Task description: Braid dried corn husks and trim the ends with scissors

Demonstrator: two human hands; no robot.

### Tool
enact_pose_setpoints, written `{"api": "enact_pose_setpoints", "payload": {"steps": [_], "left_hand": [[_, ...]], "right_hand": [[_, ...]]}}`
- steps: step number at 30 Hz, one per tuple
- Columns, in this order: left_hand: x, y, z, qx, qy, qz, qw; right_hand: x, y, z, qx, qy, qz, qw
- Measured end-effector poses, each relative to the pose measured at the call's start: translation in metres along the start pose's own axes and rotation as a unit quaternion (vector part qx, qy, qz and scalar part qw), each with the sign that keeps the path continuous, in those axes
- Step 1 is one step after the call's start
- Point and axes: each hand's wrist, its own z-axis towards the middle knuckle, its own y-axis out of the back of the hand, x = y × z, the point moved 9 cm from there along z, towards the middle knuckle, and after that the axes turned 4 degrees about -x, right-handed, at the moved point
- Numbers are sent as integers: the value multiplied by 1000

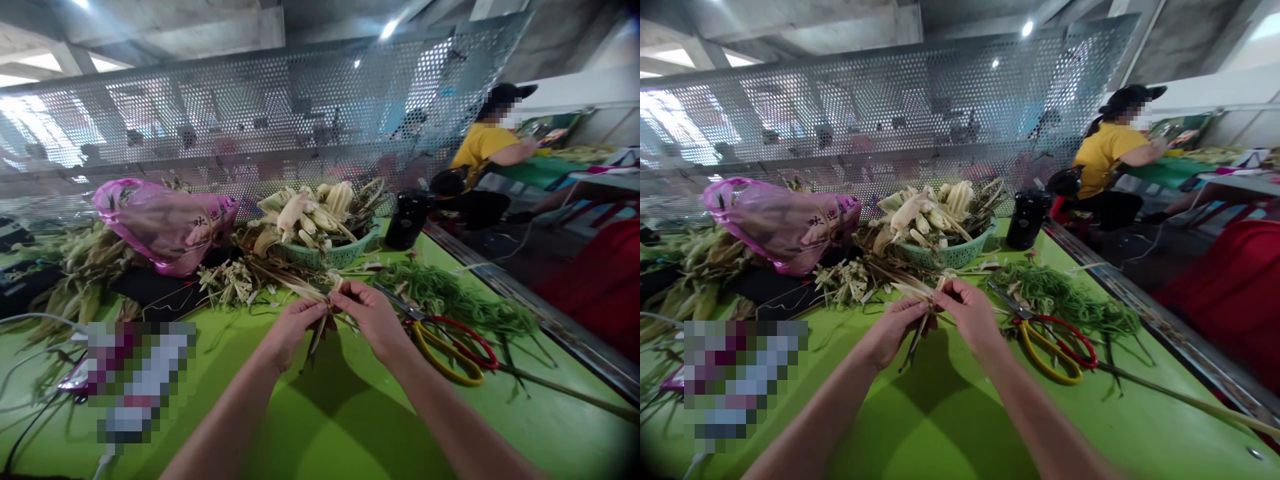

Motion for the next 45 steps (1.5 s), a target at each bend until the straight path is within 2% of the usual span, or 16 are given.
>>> {"api": "enact_pose_setpoints", "payload": {"steps": [2, 5, 10, 14, 18, 22, 28, 34, 41, 45], "left_hand": [[1, 4, 3, -11, -4, -16, 1000], [1, 15, 7, -56, -24, -45, 997], [1, 22, 10, -95, -42, -93, 990], [0, 18, 8, -80, -36, -78, 993], [-1, 19, 6, -75, -30, -31, 996], [-9, 17, 7, -70, -66, 10, 995], [-12, 22, 9, -83, -98, -20, 992], [-5, 26, 9, -87, -62, -74, 992], [-7, 29, 7, -94, -50, -104, 989], [-11, 29, 6, -70, -50, -67, 994]], "right_hand": [[6, 8, -1, -38, 26, -35, 998], [20, 18, -6, -93, 85, -130, 983], [29, -9, -16, -22, 161, -280, 946], [26, -16, -18, -26, 163, -349, 922], [26, -19, -17, -11, 158, -358, 920], [22, -20, -18, -4, 139, -379, 915], [16, -22, -19, 18, 146, -370, 917], [19, -25, -18, 40, 162, -387, 907], [28, -24, -20, 53, 169, -349, 920], [29, -16, -16, 34, 178, -250, 951]]}}
